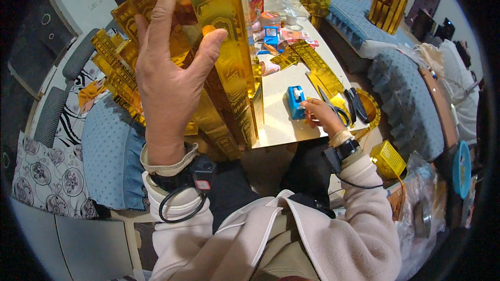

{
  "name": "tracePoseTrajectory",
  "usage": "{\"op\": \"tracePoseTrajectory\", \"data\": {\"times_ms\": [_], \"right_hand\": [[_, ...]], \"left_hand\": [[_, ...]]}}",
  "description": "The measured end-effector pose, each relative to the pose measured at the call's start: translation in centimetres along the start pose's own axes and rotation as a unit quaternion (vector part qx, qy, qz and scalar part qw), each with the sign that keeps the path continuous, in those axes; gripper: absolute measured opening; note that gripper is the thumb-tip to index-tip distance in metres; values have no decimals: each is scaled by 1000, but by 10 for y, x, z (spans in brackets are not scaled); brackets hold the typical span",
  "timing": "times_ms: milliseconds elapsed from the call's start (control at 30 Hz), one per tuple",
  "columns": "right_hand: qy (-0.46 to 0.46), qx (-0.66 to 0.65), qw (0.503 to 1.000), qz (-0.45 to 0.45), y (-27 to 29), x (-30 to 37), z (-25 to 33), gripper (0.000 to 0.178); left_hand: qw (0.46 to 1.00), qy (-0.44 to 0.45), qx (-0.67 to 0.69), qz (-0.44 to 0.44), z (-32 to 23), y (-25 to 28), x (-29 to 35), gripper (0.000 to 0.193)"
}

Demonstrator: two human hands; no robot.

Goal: The person folds and assembles gold-colored paper sheets into a cylindrical structure. They use a tape dispenser to secure the edges and then place a circular gold base onto the bottom of the cylinder.

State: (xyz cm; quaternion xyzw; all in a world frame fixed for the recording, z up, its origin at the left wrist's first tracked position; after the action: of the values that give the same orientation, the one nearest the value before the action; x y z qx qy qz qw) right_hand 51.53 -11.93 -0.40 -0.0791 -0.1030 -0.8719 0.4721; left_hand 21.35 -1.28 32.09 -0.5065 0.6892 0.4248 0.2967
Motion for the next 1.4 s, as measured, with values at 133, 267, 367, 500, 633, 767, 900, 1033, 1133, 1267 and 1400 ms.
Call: {"op": "tracePoseTrajectory", "data": {"times_ms": [133,267,367,500,633,767,900,1033,1133,1267,1400], "right_hand": [[-52,-116,992,-1,-4,12,2,32],[21,-209,978,-21,-11,21,-11,24],[46,-191,976,-90,-11,28,-35,22],[16,-258,962,-91,-26,32,-60,24],[-14,-235,968,-85,-38,28,-64,26],[-21,-245,967,-72,-42,27,-65,27],[-10,-201,975,-95,-39,24,-66,32],[7,-182,980,-85,-38,21,-62,31],[-19,-191,979,-70,-37,21,-62,30],[-32,-182,982,-23,-48,28,-58,28],[35,-98,990,-94,-70,48,-33,23]], "left_hand": [[1000,16,24,10,3,-1,0,65],[1000,10,10,3,2,-1,0,65],[1000,21,22,7,3,-2,1,65],[1000,10,9,1,2,-2,0,64],[1000,9,-7,3,2,-1,0,64],[1000,8,11,3,2,-1,0,63],[1000,4,19,7,3,-2,0,63],[1000,6,-1,9,3,-1,1,64],[1000,-8,8,3,2,-2,0,64],[1000,0,14,5,3,-3,0,64],[1000,7,28,10,6,0,-1,65]]}}
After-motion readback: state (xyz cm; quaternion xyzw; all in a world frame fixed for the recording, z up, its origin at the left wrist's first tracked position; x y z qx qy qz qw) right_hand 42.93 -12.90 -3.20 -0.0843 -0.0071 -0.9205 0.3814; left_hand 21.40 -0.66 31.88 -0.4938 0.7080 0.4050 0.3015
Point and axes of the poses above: each hand's wrist, its own x-axis away from the middle knuckle, its own y-axis out of the back of the hand, z = x × y, the point moved 5 cm from there along -x, towards the middle knuckle, and after that the axes turned 9 degrees about y, right-handed, at the moved point
